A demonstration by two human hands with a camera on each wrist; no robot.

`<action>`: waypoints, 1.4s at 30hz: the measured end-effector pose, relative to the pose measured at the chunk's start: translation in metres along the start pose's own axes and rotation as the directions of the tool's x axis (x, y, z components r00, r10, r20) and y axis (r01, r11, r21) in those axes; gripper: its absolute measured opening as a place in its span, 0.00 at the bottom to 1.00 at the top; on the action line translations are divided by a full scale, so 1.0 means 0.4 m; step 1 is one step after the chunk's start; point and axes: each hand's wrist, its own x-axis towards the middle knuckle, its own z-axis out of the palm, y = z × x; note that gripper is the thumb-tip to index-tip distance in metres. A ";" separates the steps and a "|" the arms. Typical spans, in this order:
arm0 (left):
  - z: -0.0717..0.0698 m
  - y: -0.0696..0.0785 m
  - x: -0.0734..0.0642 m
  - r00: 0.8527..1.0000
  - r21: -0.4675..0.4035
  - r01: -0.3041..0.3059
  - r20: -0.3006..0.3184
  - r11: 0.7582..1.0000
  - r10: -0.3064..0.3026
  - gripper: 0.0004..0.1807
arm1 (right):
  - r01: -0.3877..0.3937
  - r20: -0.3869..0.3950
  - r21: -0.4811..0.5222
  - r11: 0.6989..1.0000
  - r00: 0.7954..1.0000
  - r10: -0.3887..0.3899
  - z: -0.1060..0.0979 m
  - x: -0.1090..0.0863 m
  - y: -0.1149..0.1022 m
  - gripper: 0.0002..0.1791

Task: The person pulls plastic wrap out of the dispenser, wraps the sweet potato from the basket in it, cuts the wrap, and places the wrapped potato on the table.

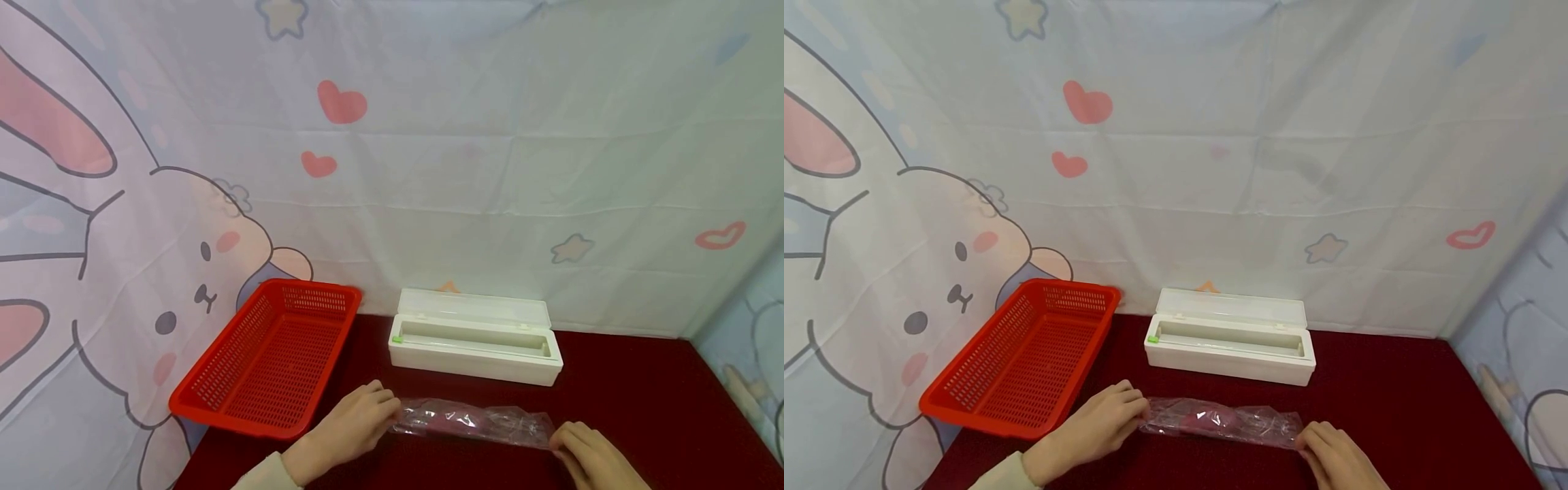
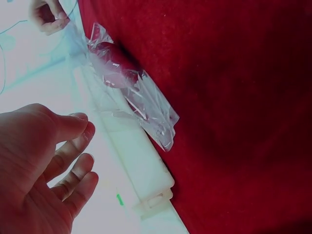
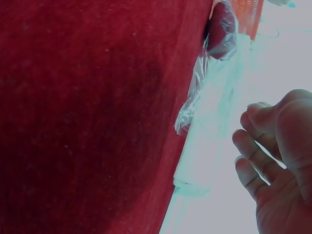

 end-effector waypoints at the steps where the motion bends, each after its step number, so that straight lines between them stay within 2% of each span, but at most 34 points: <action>1: 0.002 0.001 0.000 1.000 0.000 -0.005 0.000 1.000 0.005 0.04 | -0.009 0.013 0.009 1.000 1.000 0.009 0.001 -0.001 0.002 0.24; 7: 0.020 0.002 -0.006 0.999 -0.013 -0.037 0.004 0.999 0.037 0.04 | -0.027 0.063 0.048 0.998 0.998 0.024 0.013 -0.002 0.009 0.22; 13: 0.038 -0.002 -0.010 0.999 -0.038 -0.025 0.025 0.999 0.026 0.05 | 0.034 0.009 0.022 0.999 0.999 -0.034 0.033 -0.003 0.014 0.23; 18: 0.048 -0.003 -0.008 0.998 -0.050 -0.009 0.054 0.999 0.011 0.06 | 0.012 0.034 0.008 1.000 0.999 -0.013 0.044 0.003 0.016 0.21; 26: 0.063 0.001 0.001 0.997 0.015 0.008 0.071 1.000 -0.009 0.07 | 0.019 0.014 -0.056 0.998 1.000 -0.019 0.062 0.010 0.015 0.21; 28: 0.066 0.001 0.005 0.996 0.023 0.020 0.084 1.000 -0.022 0.07 | 0.006 0.022 -0.066 0.998 1.000 -0.004 0.063 0.012 0.012 0.21; 32: 0.074 -0.003 0.011 0.991 0.019 0.056 0.117 0.998 -0.058 0.06 | -0.065 0.091 -0.077 0.995 0.993 0.071 0.061 0.019 0.004 0.18; 37: 0.085 -0.010 0.017 0.985 0.004 0.086 0.153 0.996 -0.085 0.06 | -0.160 0.193 -0.059 0.985 0.967 0.168 0.059 0.027 0.000 0.15; 42: 0.093 -0.013 0.023 0.979 -0.013 0.100 0.180 0.995 -0.096 0.06 | -0.188 0.206 -0.074 0.979 0.958 0.200 0.064 0.031 0.003 0.14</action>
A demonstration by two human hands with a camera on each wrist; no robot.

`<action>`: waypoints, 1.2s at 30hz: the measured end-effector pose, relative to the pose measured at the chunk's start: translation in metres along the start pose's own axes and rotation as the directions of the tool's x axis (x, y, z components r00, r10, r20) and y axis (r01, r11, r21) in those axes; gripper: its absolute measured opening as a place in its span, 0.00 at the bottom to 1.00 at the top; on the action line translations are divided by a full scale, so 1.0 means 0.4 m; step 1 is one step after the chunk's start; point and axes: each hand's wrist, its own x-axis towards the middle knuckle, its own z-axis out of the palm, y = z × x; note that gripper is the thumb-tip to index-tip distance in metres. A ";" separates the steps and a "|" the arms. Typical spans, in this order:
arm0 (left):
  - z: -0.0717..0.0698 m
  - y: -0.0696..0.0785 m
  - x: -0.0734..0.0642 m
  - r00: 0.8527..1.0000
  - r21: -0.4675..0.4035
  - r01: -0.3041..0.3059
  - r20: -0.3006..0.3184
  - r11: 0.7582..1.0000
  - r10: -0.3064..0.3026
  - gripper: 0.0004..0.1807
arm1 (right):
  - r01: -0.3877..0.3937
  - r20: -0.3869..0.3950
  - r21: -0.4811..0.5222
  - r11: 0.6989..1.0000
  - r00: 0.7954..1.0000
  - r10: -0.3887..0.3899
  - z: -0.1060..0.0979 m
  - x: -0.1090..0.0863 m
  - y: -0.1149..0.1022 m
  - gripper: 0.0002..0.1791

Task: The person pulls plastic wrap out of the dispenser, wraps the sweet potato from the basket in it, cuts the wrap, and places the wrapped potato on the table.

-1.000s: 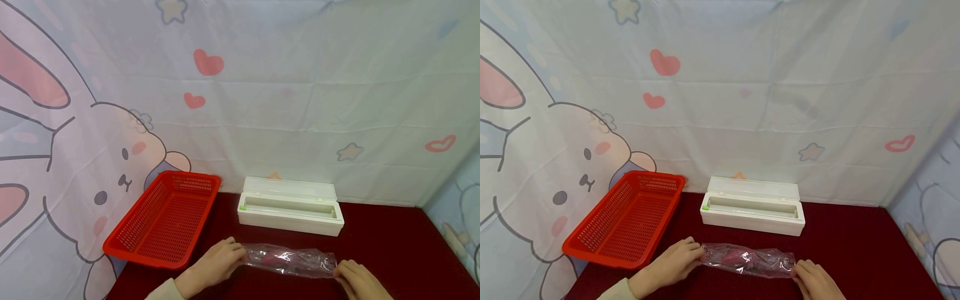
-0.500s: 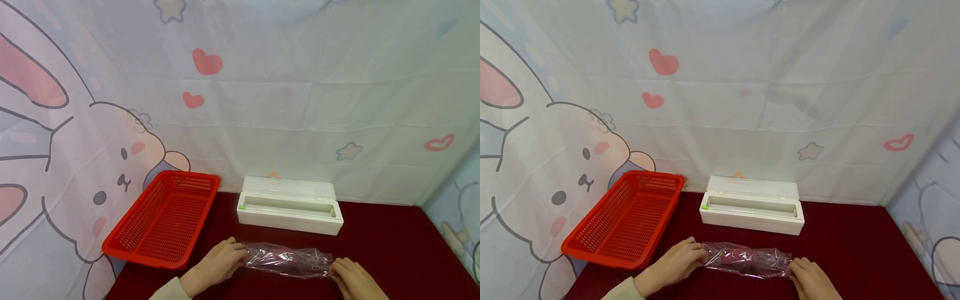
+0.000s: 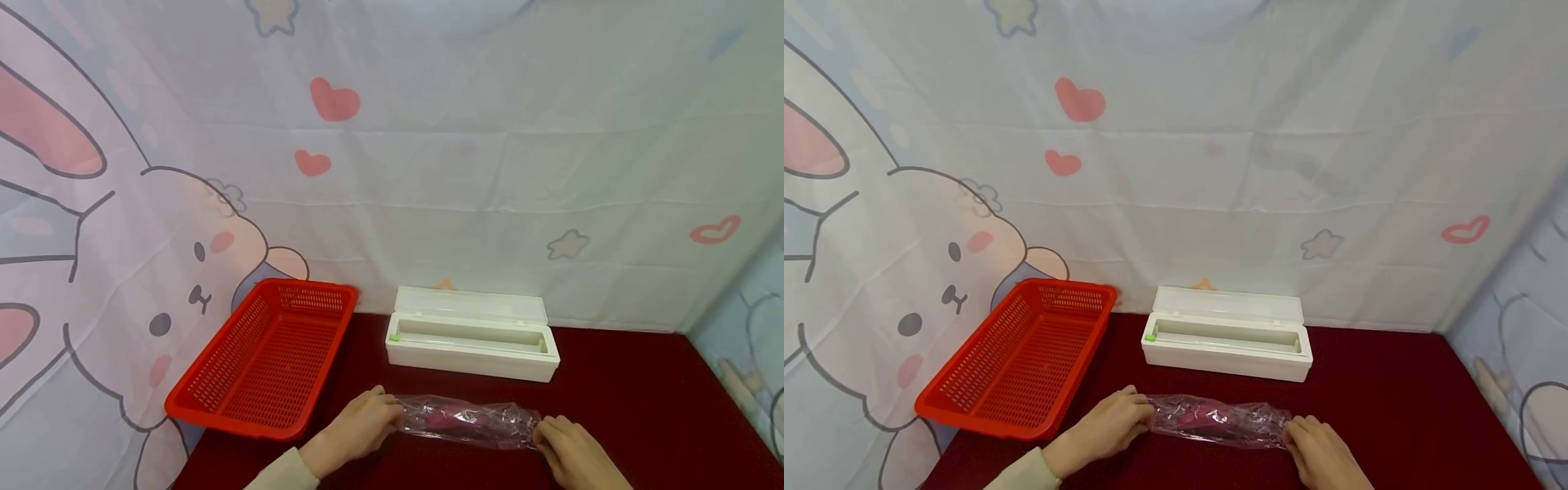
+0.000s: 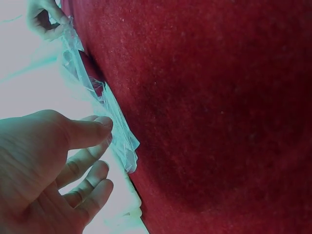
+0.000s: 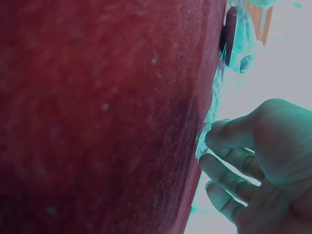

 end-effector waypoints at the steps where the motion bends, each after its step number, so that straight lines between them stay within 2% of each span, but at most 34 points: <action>1: 0.001 0.000 0.001 1.000 0.000 0.002 0.002 1.000 -0.002 0.06 | -0.002 -0.001 -0.003 1.000 1.000 0.002 0.001 0.001 0.000 0.14; 7: 0.009 -0.003 0.000 1.000 0.003 0.014 0.004 1.000 -0.014 0.05 | -0.068 0.045 -0.001 0.998 0.997 0.068 0.001 0.009 -0.002 0.13; 12: 0.014 -0.004 0.001 1.000 0.013 0.012 -0.011 1.000 -0.012 0.05 | -0.176 0.101 -0.001 0.984 0.979 0.175 0.003 0.019 -0.007 0.14; 15: 0.017 -0.004 0.003 1.000 0.018 -0.002 -0.026 1.000 0.003 0.06 | -0.211 0.116 -0.011 0.977 0.971 0.211 0.004 0.024 -0.008 0.14; 18: 0.019 -0.003 0.004 0.999 0.022 -0.014 -0.037 1.000 0.015 0.07 | -0.209 0.112 -0.019 0.978 0.971 0.210 0.004 0.027 -0.009 0.14; 24: 0.015 -0.001 0.003 1.000 0.022 -0.001 -0.024 1.000 0.002 0.07 | -0.186 0.100 -0.025 0.982 0.977 0.188 -0.001 0.029 -0.012 0.15; 31: 0.008 0.000 0.000 1.000 0.041 0.026 -0.002 0.999 -0.026 0.06 | -0.247 0.153 0.000 0.969 0.958 0.244 -0.008 0.034 -0.008 0.13; 36: -0.003 0.004 -0.008 0.999 0.030 0.043 0.018 0.999 -0.044 0.06 | -0.203 0.161 0.041 0.978 0.968 0.194 -0.018 0.031 0.000 0.11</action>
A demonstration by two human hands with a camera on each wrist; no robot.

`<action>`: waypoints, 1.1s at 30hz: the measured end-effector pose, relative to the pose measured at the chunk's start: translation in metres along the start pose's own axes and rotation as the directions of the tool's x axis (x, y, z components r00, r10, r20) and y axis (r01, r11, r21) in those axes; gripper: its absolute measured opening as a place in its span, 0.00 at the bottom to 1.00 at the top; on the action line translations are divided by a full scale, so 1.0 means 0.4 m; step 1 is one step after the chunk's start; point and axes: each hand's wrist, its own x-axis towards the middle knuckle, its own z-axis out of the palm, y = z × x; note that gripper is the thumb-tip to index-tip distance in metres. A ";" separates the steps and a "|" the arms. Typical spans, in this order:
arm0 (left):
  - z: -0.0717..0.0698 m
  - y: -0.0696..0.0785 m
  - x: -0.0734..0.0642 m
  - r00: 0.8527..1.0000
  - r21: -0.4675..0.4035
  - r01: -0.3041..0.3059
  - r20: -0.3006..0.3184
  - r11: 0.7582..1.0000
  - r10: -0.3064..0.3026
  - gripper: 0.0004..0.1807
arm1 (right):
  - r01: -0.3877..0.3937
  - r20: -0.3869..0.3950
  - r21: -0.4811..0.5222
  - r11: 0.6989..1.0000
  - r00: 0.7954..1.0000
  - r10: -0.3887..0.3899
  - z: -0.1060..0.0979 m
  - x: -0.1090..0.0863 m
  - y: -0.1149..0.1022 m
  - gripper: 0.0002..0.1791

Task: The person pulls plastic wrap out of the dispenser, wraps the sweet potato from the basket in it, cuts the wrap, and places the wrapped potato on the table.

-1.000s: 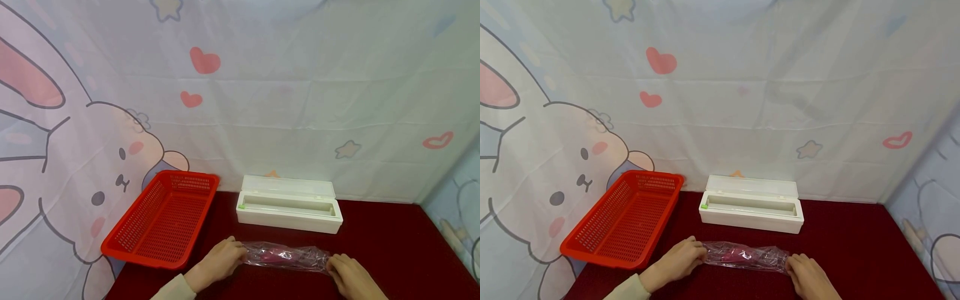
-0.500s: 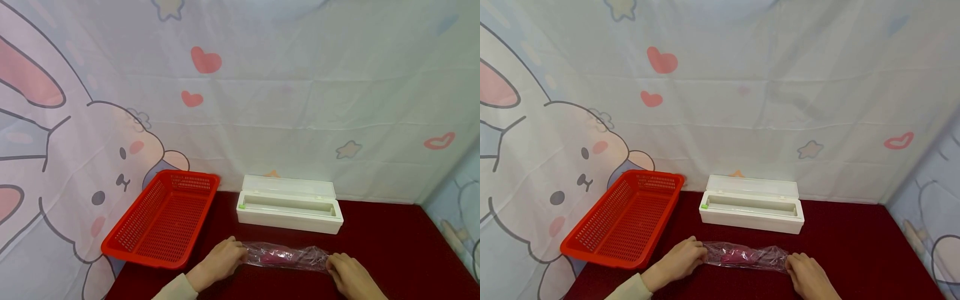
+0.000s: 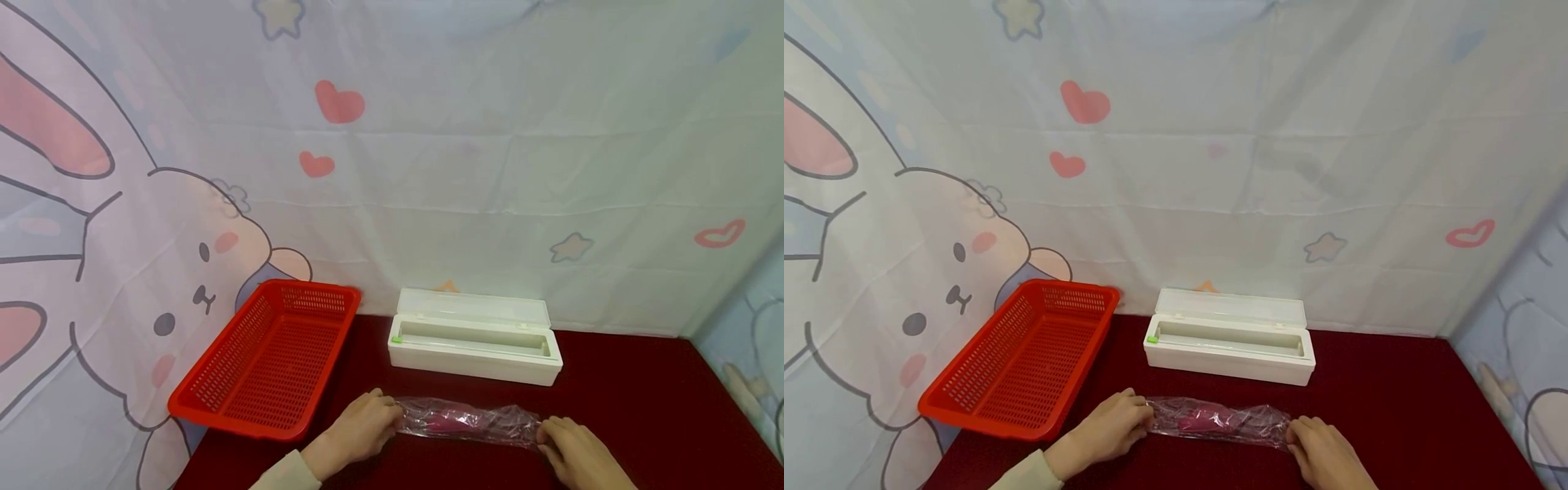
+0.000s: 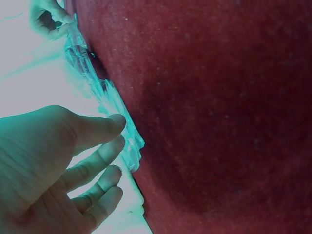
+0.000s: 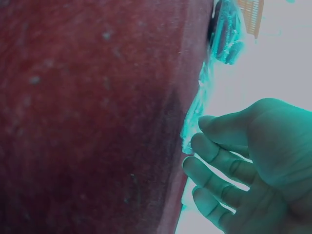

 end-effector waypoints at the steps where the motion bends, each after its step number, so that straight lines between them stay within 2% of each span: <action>1: -0.002 0.001 -0.001 1.000 -0.002 0.000 -0.003 1.000 0.000 0.06 | 0.017 -0.002 0.005 1.000 1.000 -0.017 -0.003 -0.002 0.001 0.11; 8: -0.021 0.006 -0.006 0.999 -0.008 0.009 -0.037 1.000 -0.010 0.06 | -0.010 0.024 0.051 0.999 1.000 0.009 -0.026 -0.005 -0.008 0.09; 11: -0.026 0.008 -0.004 0.999 0.014 0.010 -0.044 1.000 -0.010 0.07 | -0.002 0.011 0.033 0.999 1.000 0.001 -0.035 -0.006 -0.018 0.09; 18: -0.043 0.021 0.010 0.996 0.060 -0.009 -0.087 0.998 0.014 0.09 | 0.043 -0.078 -0.001 0.999 0.996 -0.043 -0.049 -0.007 -0.050 0.09; 24: -0.048 0.032 0.021 0.990 0.035 -0.021 -0.137 0.999 0.025 0.09 | 0.140 -0.177 -0.006 0.990 0.974 -0.139 -0.047 -0.009 -0.069 0.10; 33: -0.053 0.047 0.038 0.991 -0.024 -0.009 -0.134 1.000 0.005 0.12 | 0.151 -0.224 -0.032 0.988 0.962 -0.154 -0.036 0.001 -0.085 0.13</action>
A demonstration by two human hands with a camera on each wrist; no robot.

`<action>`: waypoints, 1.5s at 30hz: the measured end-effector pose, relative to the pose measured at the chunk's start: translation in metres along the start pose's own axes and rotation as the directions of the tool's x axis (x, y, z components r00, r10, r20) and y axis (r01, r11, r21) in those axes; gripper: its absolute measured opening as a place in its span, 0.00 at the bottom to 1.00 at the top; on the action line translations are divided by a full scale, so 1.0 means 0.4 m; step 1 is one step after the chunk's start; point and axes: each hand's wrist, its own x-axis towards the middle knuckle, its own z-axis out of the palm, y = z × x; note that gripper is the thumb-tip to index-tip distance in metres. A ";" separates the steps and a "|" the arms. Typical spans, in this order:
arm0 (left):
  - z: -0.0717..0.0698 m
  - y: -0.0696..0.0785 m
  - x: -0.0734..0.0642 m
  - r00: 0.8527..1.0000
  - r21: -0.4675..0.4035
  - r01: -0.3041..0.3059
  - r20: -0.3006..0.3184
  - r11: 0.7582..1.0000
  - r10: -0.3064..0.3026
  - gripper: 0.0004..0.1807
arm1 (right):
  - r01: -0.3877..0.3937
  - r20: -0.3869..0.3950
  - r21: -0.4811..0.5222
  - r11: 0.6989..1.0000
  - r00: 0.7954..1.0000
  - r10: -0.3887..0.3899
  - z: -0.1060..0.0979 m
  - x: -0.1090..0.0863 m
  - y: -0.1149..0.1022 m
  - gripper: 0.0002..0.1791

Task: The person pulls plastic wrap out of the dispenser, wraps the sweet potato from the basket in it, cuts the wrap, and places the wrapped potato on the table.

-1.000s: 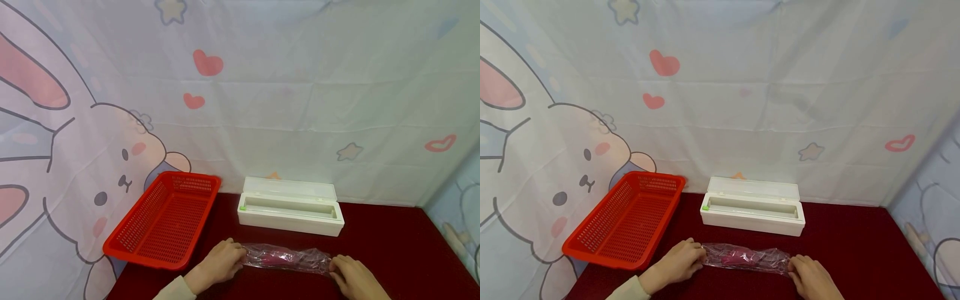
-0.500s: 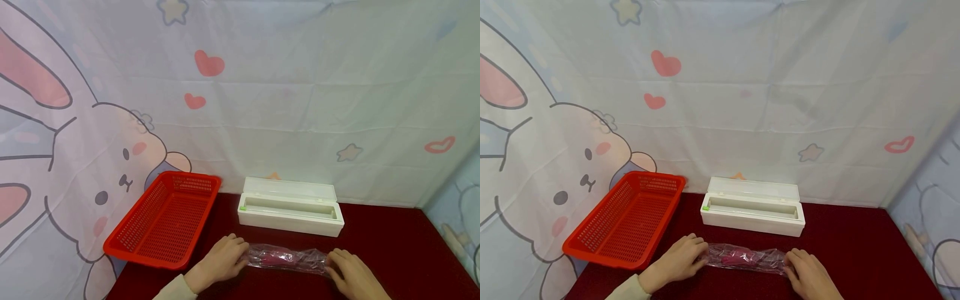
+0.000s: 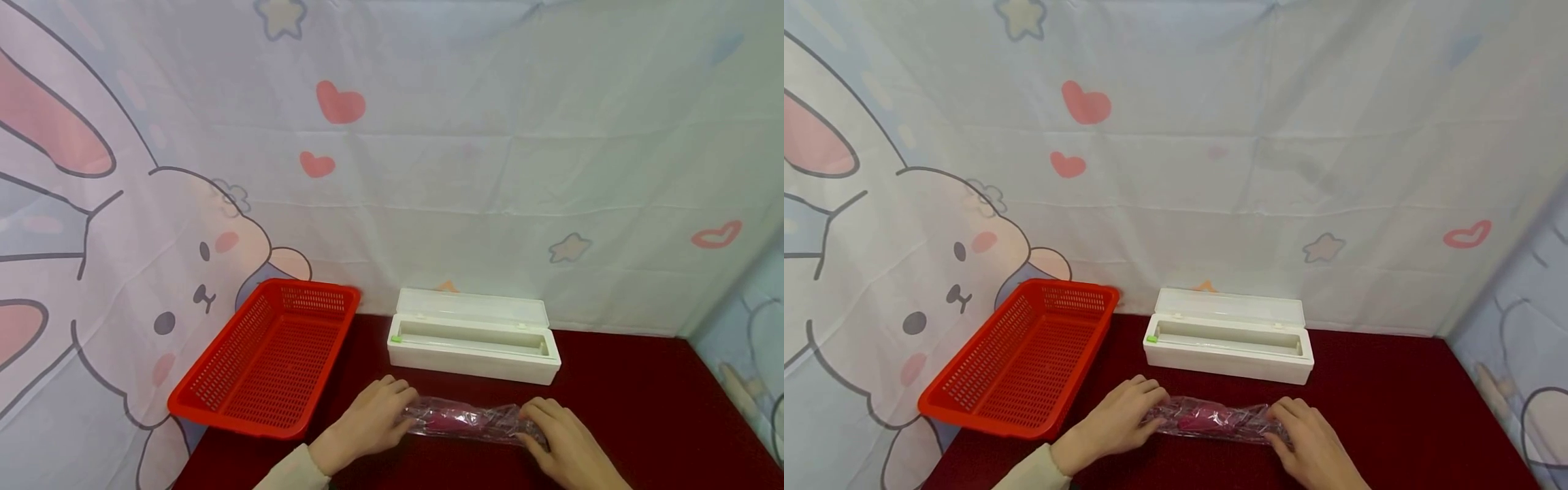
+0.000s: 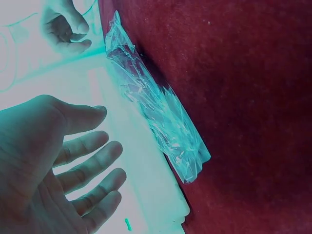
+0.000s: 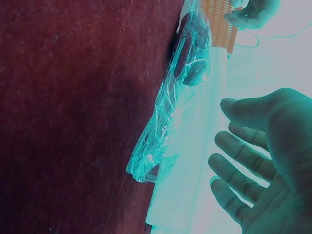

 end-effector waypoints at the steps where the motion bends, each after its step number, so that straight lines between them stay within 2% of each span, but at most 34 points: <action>1: 0.000 0.002 0.002 1.000 -0.008 0.001 0.000 1.000 -0.001 0.13 | 0.002 -0.010 -0.002 1.000 1.000 -0.002 0.002 0.001 -0.002 0.15; 4: 0.003 0.006 0.009 1.000 -0.018 -0.009 -0.011 1.000 0.009 0.14 | 0.042 -0.057 -0.012 0.999 0.997 -0.042 0.013 0.003 -0.006 0.18; 9: 0.010 0.011 0.020 1.000 -0.035 -0.026 -0.016 0.999 0.026 0.15 | 0.137 -0.147 -0.051 0.989 0.979 -0.143 0.030 0.008 -0.011 0.23; 16: 0.017 0.021 0.031 0.999 -0.021 -0.038 -0.010 0.999 0.037 0.19 | 0.174 -0.183 -0.060 0.983 0.966 -0.182 0.044 0.022 -0.017 0.26; 23: 0.030 0.028 0.046 0.999 -0.057 -0.046 0.008 0.997 0.047 0.19 | 0.188 -0.194 -0.064 0.980 0.961 -0.197 0.059 0.034 -0.019 0.27; 30: 0.045 0.036 0.061 0.997 -0.110 -0.040 0.058 0.993 0.047 0.24 | 0.218 -0.186 -0.047 0.975 0.957 -0.223 0.072 0.040 -0.018 0.28; 38: 0.070 0.038 0.073 0.995 -0.094 -0.083 0.050 0.992 0.088 0.27 | 0.226 -0.176 -0.035 0.974 0.957 -0.228 0.084 0.045 -0.020 0.28; 45: 0.081 0.033 0.070 0.994 -0.104 -0.067 0.078 0.992 0.076 0.27 | 0.212 -0.146 -0.029 0.977 0.966 -0.214 0.090 0.048 -0.024 0.25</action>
